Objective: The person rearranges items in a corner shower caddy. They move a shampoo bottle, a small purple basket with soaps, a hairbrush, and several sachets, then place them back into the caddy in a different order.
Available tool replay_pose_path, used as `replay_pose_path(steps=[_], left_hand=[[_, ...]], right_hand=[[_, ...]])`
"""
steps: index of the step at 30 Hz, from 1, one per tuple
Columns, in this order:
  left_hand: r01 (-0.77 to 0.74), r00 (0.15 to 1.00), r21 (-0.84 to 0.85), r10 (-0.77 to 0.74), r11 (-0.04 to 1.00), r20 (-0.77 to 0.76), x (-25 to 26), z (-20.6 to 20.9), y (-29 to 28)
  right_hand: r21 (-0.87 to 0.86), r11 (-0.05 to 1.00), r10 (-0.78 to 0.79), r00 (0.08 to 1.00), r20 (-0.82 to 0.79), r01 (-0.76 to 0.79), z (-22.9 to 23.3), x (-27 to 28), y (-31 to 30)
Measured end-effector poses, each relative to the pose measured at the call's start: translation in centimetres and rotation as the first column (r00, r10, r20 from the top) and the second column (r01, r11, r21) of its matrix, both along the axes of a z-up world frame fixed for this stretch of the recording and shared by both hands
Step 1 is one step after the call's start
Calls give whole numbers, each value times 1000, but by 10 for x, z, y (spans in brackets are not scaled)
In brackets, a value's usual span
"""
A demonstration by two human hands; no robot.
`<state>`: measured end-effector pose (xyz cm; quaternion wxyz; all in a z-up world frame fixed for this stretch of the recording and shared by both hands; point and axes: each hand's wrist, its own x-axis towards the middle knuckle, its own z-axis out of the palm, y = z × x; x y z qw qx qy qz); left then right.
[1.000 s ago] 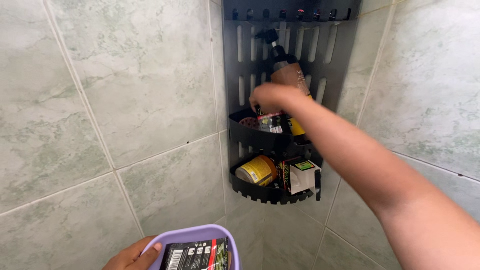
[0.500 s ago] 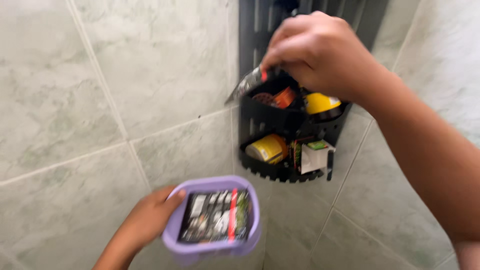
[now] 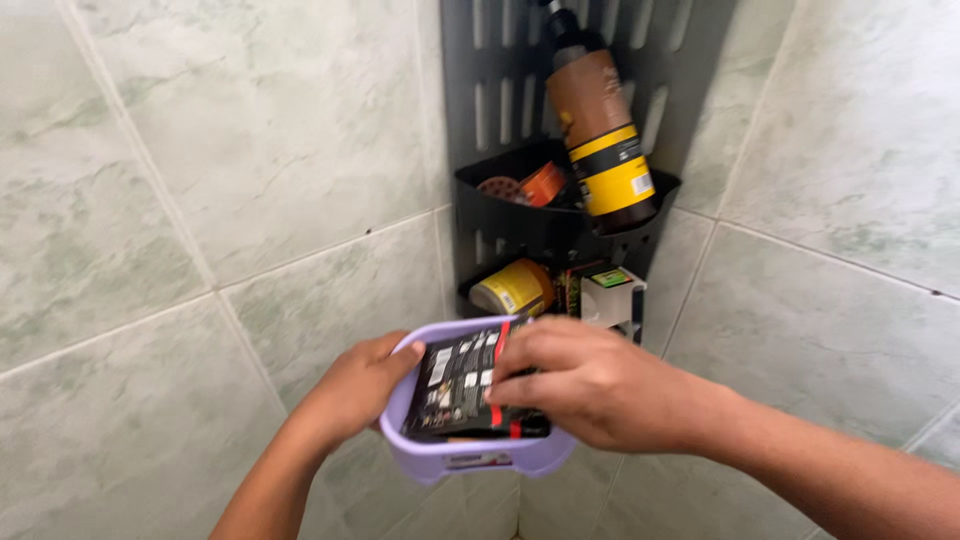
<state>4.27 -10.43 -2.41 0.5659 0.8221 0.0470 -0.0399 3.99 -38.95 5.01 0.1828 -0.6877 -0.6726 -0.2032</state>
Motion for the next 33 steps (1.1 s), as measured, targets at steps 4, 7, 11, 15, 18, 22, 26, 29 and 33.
replay_pose_path(steps=[4, 7, 11, 15, 18, 22, 26, 29, 33], left_hand=[[-3, 997, -21, 2, 1000, -78, 3, -20, 11], [36, 999, -14, -36, 999, -32, 2, -41, 20], [56, 998, -63, -56, 996, 3, 3, -64, 42], [-36, 999, -108, 32, 993, -31, 1, -81, 66], [-122, 991, 17, 123, 992, -58, -3, -92, 85], [-108, 994, -28, 107, 994, -38, -6, -109, 106], [-121, 991, 22, 122, 992, -51, -4, -127, 119], [-124, 989, 21, 126, 992, -73, 1, -143, 129], [-131, 990, 8, 131, 991, -42, 5, -170, 145]], right_hand=[[-200, 975, 48, 974, -221, -94, -6, 5, -8], [-238, 964, 79, 981, -179, -121, -2, -1, -5], [-243, 968, 41, 993, -115, -68, 16, 2, -2], [-165, 983, -83, 996, 22, 85, 42, 34, -4], [-100, 952, -279, 954, 111, 290, 67, 84, -2], [58, 792, -603, 765, 227, 607, 83, 162, 9], [-126, 661, -685, 664, 301, 739, 79, 229, 44], [-259, 550, -746, 607, 275, 794, 66, 252, 61], [-352, 460, -755, 568, 327, 815, 55, 261, 70]])
